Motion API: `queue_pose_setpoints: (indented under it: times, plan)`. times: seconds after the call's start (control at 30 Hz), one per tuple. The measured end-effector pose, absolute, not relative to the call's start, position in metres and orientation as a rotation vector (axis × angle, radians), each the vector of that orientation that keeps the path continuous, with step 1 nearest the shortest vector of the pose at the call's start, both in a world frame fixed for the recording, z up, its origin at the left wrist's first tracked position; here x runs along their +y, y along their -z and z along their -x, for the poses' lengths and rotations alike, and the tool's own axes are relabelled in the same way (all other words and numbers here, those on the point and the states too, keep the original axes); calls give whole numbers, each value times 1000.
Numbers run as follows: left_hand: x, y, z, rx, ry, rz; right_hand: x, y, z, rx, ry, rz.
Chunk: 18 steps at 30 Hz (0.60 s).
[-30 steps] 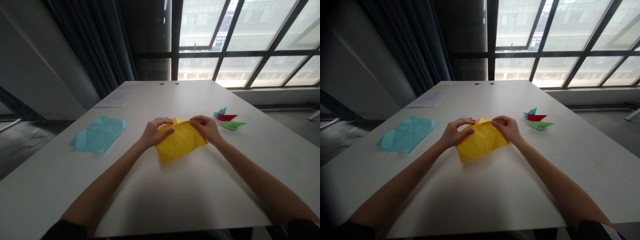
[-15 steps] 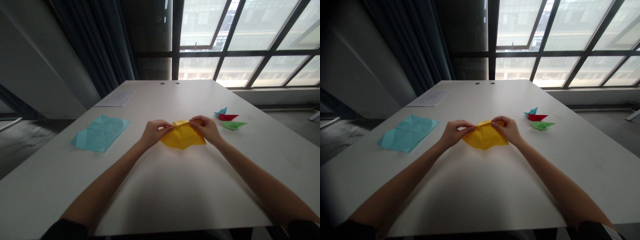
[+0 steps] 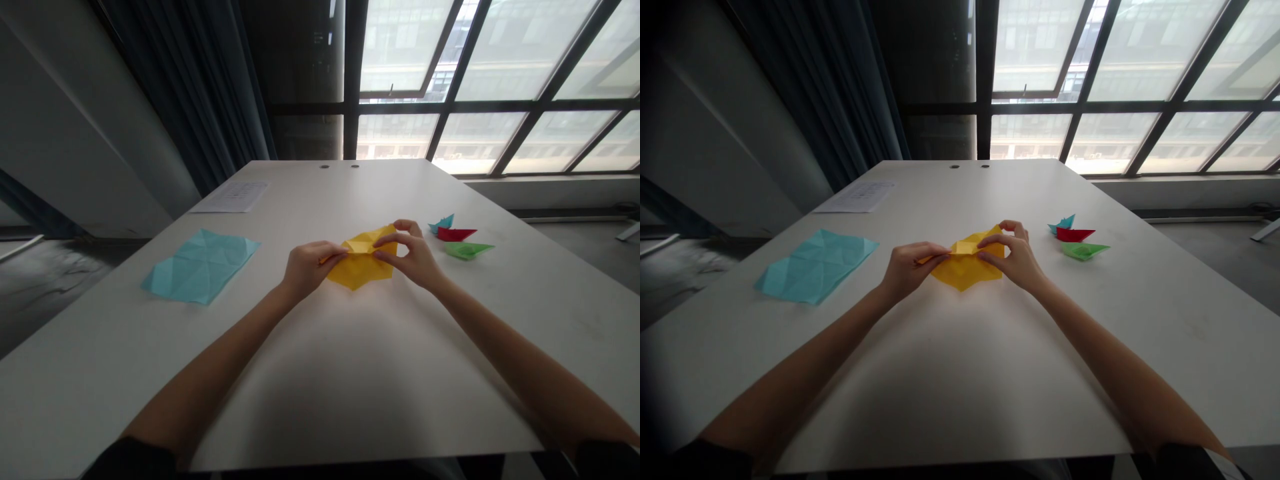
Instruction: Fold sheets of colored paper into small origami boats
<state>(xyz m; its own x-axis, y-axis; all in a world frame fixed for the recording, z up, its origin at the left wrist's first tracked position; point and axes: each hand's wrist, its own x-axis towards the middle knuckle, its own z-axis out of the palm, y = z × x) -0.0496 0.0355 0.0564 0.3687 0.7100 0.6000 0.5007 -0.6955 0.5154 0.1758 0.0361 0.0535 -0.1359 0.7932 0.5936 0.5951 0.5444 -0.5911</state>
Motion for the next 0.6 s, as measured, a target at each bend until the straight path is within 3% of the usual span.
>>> queue_pose_setpoints:
  times: [0.23, 0.6]
  plan:
    - [34, -55, 49, 1076, -1234, -2472, 23, -60, -171, -2008, 237, 1068]
    - [27, -50, 41, 1115, -1178, -2406, 18, -59, -166, -2127, 117, 1098]
